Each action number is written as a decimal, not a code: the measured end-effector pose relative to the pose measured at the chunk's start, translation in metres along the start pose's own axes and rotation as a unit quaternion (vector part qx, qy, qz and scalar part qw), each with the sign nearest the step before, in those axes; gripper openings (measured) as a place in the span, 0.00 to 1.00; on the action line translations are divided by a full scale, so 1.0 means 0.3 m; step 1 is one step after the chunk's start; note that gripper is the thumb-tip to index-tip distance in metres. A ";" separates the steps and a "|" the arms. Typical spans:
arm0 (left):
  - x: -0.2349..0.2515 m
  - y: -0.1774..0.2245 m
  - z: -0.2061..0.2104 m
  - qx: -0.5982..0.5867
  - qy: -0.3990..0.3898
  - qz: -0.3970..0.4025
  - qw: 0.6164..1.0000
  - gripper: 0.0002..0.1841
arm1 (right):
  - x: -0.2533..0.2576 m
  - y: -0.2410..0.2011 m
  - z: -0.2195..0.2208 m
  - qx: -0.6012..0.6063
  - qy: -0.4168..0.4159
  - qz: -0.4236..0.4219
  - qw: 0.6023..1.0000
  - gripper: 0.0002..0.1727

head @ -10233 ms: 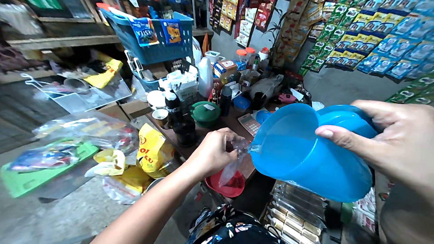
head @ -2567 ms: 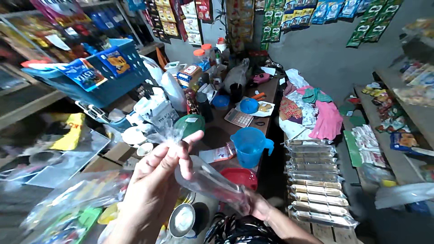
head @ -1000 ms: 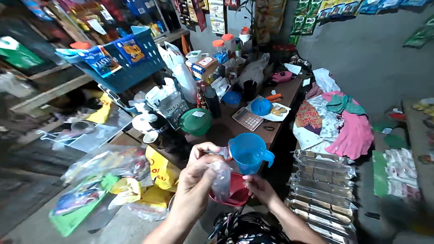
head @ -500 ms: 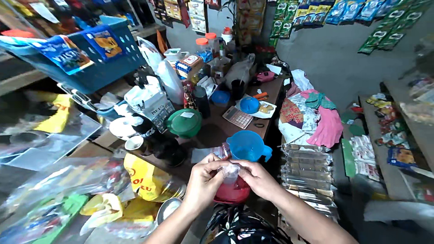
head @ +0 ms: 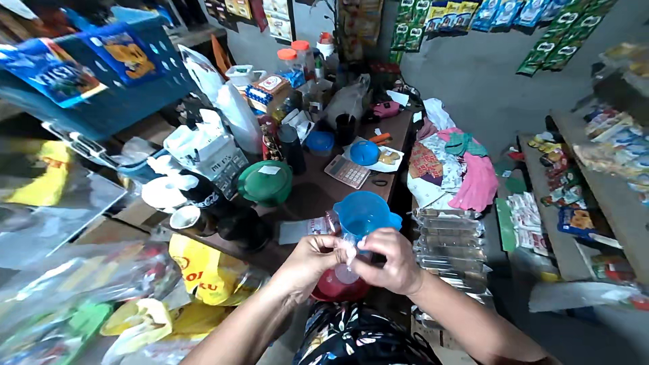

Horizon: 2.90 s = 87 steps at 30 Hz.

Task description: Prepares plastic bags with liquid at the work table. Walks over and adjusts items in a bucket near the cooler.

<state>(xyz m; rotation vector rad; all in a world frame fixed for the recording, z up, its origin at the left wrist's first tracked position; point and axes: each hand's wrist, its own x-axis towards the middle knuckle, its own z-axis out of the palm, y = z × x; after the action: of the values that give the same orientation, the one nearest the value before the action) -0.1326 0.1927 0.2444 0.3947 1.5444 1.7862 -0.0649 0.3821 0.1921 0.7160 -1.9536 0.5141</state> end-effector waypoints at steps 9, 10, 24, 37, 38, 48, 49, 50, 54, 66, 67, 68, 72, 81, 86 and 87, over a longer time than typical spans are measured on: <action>-0.023 -0.004 -0.037 0.151 0.011 0.110 0.982 0.02 | -0.045 0.011 0.006 -0.022 -0.006 -0.034 0.999 0.03; -0.028 -0.006 -0.044 0.183 0.011 0.133 0.974 0.02 | -0.047 0.012 0.006 -0.023 -0.007 -0.032 0.999 0.03; -0.014 0.005 -0.043 0.142 -0.040 0.155 0.977 0.02 | 0.003 0.040 -0.022 -0.023 -0.045 -0.084 0.995 0.07; 0.035 -0.277 0.018 0.134 0.103 0.348 0.922 0.02 | 0.046 -0.072 -0.053 0.292 -0.163 0.500 0.799 0.04; 0.032 -0.281 0.017 0.162 0.111 0.374 0.906 0.03 | 0.049 -0.075 -0.061 0.371 -0.141 0.565 0.723 0.05; 0.003 -0.278 -0.038 0.430 0.165 0.550 0.697 0.06 | 0.008 -0.085 -0.026 0.512 -0.036 0.607 0.606 0.09; -0.008 -0.272 -0.038 0.448 0.157 0.556 0.682 0.06 | 0.010 -0.089 -0.022 0.494 -0.040 0.602 0.626 0.08; -0.019 -0.267 -0.036 0.464 0.142 0.560 0.671 0.06 | 0.012 -0.096 -0.018 0.476 -0.042 0.599 0.642 0.08; -0.046 -0.251 -0.030 0.506 0.105 0.562 0.646 0.07 | 0.011 -0.113 -0.001 0.429 -0.039 0.575 0.695 0.07; -0.071 -0.176 0.001 0.377 0.139 0.401 0.823 0.06 | -0.009 -0.129 -0.001 0.177 -0.081 0.362 0.911 0.07; -0.073 -0.177 0.000 0.372 0.139 0.390 0.830 0.06 | -0.004 -0.133 0.001 0.157 -0.091 0.356 0.917 0.08; -0.074 -0.178 -0.001 0.369 0.138 0.383 0.835 0.06 | 0.000 -0.137 0.006 0.133 -0.095 0.347 0.924 0.09; -0.075 -0.190 -0.011 0.356 0.133 0.379 0.844 0.07 | 0.003 -0.136 0.042 0.038 -0.092 0.280 0.955 0.08; -0.070 -0.234 -0.040 0.342 0.135 0.362 0.857 0.08 | 0.004 -0.120 0.024 0.109 -0.121 0.326 0.931 0.06; -0.069 -0.229 -0.039 0.279 0.146 0.318 0.894 0.04 | 0.006 -0.108 0.017 0.153 -0.125 0.347 0.917 0.06; -0.065 -0.227 -0.039 0.259 0.150 0.301 0.906 0.04 | 0.006 -0.104 0.015 0.164 -0.127 0.348 0.914 0.06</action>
<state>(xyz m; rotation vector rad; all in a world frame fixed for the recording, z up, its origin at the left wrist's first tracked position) -0.1048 0.1714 0.1815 0.9795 2.3113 1.9147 -0.0475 0.3559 0.1935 0.2622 -2.3850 1.2573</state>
